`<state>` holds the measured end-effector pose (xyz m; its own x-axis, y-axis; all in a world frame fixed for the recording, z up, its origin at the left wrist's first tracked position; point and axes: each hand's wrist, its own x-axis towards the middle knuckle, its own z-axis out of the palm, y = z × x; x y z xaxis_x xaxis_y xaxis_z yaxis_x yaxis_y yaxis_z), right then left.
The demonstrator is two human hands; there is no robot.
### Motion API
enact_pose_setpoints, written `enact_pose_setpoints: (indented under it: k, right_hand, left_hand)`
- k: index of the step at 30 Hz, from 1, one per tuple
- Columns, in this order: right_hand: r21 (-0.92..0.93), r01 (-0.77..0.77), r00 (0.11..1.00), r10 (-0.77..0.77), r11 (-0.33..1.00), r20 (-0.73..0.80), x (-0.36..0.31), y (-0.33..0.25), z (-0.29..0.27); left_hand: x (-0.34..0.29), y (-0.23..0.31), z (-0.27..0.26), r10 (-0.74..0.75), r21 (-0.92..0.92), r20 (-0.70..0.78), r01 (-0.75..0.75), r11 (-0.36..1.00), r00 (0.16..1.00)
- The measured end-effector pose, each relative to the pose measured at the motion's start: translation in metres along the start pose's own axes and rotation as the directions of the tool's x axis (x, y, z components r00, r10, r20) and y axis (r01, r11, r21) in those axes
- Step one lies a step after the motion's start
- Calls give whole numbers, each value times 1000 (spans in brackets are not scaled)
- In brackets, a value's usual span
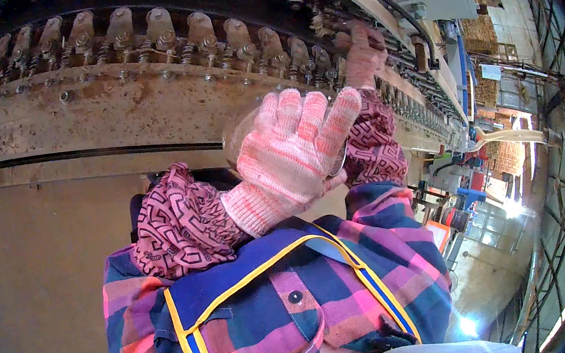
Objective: The person uses a small brush to clean individual components on a large, stationary industrial machine. They hold a small metal cup in their left hand while scrubbing various parts with their right hand.
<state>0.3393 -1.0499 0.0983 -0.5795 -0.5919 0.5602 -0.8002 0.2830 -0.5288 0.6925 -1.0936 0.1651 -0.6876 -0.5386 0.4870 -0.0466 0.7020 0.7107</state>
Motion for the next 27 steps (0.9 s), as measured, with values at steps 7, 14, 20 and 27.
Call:
enact_pose_setpoints:
  k: [7, 14, 20, 27]
  right_hand:
    - [426, -254, 965, 255, 869, 54, -3, -32, 16]
    - [361, -313, 949, 299, 878, 96, 4, -42, 7]
    - [417, -222, 974, 224, 881, 46, 10, 5, 0]
    - [186, -112, 994, 114, 976, 4, 5, -31, 17]
  left_hand:
    - [-2, -2, 2, 10, -5, -31, -10, 1000, 999]
    - [-1, -2, 1, 7, 27, -41, -6, 1000, 999]
    - [-1, -2, -1, 21, 40, -6, -21, 999, 1000]
    - [-1, -4, 0, 18, 23, 18, -18, 1000, 1000]
